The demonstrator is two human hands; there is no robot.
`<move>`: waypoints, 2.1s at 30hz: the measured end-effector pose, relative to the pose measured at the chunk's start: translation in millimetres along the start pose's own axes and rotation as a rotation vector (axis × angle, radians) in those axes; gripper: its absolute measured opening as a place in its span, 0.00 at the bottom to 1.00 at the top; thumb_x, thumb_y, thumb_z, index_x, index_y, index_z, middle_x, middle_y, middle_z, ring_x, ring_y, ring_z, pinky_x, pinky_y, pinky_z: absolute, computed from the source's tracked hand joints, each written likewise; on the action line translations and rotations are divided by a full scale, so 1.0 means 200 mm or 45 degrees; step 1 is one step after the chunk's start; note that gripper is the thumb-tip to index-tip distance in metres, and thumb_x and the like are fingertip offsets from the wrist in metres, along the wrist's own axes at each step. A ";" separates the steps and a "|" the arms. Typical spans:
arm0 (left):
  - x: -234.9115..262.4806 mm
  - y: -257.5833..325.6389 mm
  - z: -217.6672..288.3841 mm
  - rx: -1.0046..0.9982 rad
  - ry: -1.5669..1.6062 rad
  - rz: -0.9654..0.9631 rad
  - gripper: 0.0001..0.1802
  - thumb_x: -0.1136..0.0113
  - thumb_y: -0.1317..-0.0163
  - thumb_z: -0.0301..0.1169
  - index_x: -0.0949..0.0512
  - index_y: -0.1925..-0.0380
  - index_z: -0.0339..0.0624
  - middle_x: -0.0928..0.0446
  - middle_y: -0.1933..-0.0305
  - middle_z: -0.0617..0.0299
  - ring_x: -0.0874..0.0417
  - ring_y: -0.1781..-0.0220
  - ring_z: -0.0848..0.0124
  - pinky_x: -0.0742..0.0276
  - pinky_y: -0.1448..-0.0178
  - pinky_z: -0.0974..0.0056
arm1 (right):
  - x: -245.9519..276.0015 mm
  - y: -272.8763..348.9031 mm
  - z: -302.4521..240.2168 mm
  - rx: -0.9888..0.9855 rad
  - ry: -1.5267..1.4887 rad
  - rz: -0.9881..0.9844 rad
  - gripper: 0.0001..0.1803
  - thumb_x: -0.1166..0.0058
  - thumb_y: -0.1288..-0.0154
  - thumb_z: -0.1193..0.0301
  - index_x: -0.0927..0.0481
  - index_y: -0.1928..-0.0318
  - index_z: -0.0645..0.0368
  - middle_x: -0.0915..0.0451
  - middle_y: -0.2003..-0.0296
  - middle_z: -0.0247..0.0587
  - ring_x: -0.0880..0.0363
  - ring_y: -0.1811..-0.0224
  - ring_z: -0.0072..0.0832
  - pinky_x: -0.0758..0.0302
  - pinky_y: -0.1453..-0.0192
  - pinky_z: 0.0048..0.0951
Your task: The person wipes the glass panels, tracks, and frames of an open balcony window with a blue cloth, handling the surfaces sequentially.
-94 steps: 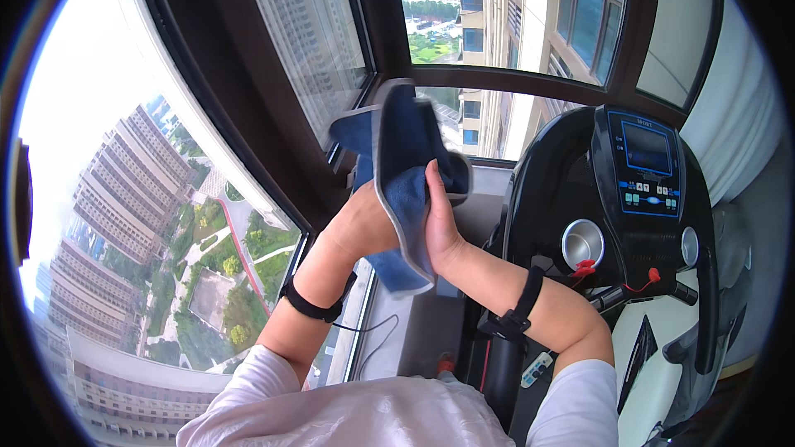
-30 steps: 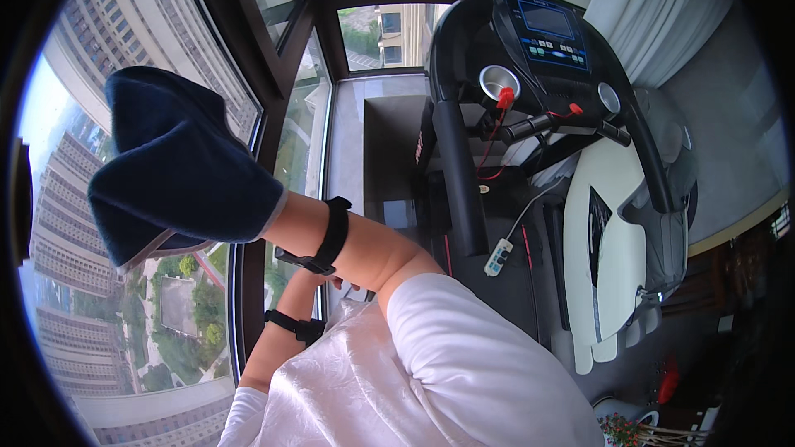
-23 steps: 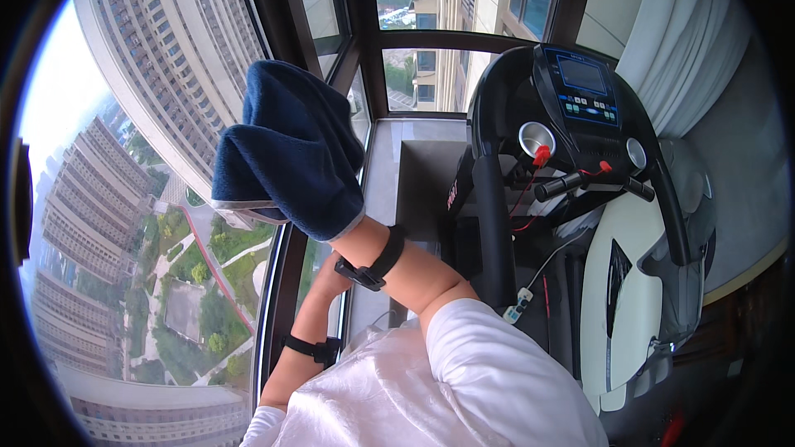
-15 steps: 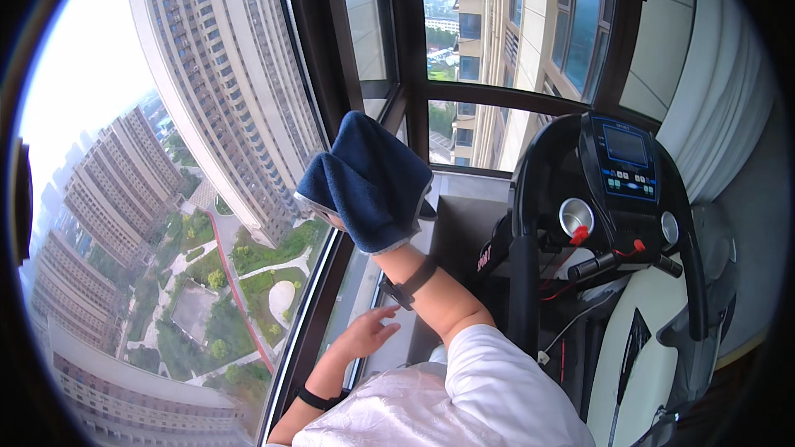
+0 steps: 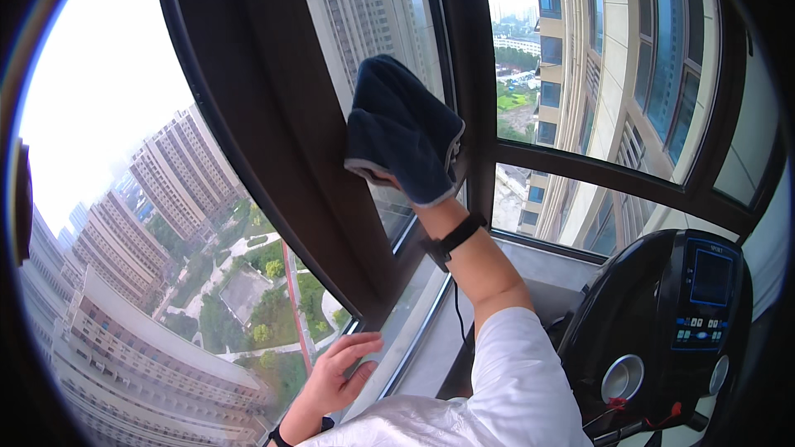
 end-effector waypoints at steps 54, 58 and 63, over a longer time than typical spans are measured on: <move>-0.11 -0.72 0.21 -0.303 -1.684 1.081 0.26 0.62 0.32 0.51 0.24 0.47 0.49 0.26 0.40 0.48 0.35 0.30 0.54 0.79 0.26 0.43 | -0.05 0.37 1.31 -0.709 0.376 -0.681 0.21 0.39 0.43 0.65 0.23 0.48 0.55 0.22 0.48 0.44 0.26 0.43 0.41 0.34 0.34 0.37; -0.11 -0.79 0.22 -0.332 -1.758 0.955 0.27 0.61 0.33 0.47 0.28 0.46 0.38 0.33 0.37 0.37 0.40 0.29 0.46 0.75 0.26 0.41 | -0.20 1.05 1.55 -0.666 0.090 0.056 0.12 0.50 0.35 0.68 0.22 0.53 0.58 0.21 0.56 0.42 0.24 0.51 0.31 0.29 0.43 0.34; -0.06 -0.79 0.29 -0.208 -1.927 0.928 0.28 0.51 0.38 0.50 0.25 0.47 0.42 0.33 0.37 0.40 0.40 0.29 0.48 0.75 0.28 0.36 | -0.39 0.64 0.96 -0.453 -0.400 -0.336 0.16 0.52 0.34 0.65 0.25 0.50 0.58 0.22 0.53 0.43 0.24 0.49 0.33 0.30 0.42 0.35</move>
Point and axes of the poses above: each hand's wrist, its own y-axis away from the middle knuckle, its own x-axis out of the back of the hand, z = x × y, the point moved 10 cm from there along -y, towards the middle knuckle
